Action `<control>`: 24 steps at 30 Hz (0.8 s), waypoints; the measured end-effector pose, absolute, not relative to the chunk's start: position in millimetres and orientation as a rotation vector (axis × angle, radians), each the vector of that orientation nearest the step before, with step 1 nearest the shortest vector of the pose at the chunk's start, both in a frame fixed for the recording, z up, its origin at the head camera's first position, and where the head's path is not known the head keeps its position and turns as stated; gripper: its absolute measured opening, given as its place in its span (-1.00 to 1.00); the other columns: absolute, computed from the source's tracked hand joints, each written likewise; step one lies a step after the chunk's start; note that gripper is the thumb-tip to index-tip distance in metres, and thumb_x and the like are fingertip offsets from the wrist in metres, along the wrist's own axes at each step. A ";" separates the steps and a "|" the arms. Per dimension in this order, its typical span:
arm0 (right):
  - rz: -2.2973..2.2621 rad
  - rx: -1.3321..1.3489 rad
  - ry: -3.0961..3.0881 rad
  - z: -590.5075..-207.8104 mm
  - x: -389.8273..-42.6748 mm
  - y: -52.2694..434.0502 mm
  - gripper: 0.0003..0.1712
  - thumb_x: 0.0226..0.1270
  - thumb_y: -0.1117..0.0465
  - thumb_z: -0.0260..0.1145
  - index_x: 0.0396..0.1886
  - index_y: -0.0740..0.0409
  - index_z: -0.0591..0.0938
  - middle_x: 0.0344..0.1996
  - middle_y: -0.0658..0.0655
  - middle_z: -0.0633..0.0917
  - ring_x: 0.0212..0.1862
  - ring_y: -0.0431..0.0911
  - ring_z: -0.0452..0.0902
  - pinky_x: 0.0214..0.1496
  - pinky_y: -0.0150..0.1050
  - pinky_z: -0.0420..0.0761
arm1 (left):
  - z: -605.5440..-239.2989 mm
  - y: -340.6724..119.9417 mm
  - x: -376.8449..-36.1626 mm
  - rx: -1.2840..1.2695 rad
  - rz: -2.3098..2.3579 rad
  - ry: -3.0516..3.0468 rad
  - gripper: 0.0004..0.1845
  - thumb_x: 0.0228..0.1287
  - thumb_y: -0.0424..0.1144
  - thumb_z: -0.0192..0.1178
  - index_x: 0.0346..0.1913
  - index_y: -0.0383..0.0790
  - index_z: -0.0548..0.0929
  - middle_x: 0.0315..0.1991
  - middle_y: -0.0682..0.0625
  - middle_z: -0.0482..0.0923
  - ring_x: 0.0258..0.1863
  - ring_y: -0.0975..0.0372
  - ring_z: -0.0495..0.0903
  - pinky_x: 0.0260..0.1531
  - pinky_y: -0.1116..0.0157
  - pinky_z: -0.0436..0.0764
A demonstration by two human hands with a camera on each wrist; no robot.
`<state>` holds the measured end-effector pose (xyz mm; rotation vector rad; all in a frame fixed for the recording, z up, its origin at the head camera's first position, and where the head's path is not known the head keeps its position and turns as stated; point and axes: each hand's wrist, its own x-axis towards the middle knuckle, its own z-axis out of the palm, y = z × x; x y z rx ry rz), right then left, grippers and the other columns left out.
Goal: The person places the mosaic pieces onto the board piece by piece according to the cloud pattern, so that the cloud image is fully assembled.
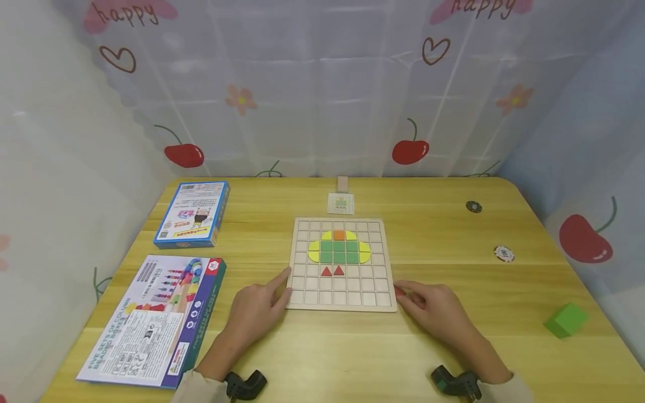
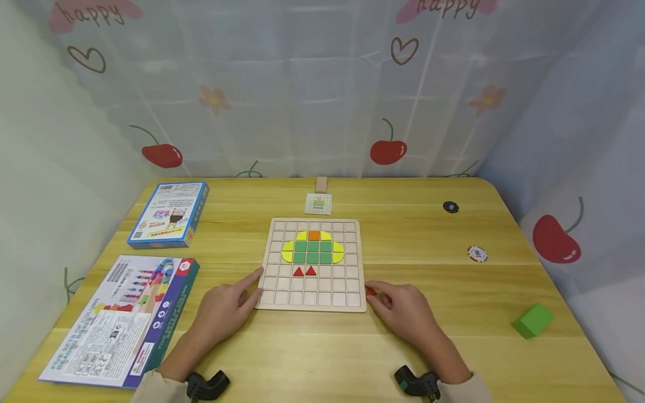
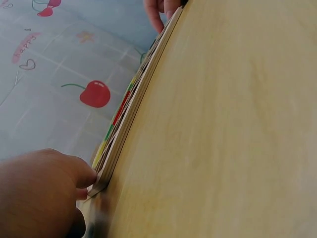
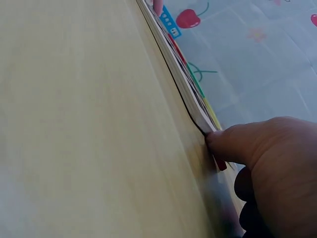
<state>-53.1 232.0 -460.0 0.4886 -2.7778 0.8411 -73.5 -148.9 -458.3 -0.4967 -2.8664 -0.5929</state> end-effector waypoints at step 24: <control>0.784 0.541 -2.724 -467.1 -100.8 152.9 -0.80 0.30 0.03 0.49 -0.14 -0.06 0.81 -0.78 -0.25 0.22 -0.66 -0.35 0.05 -0.58 -0.37 0.07 | -464.2 -149.3 -70.6 -0.441 -0.591 -2.946 -0.50 0.46 0.00 0.20 0.40 0.01 0.58 -0.85 0.28 0.08 -0.83 0.40 0.02 -0.74 0.35 0.07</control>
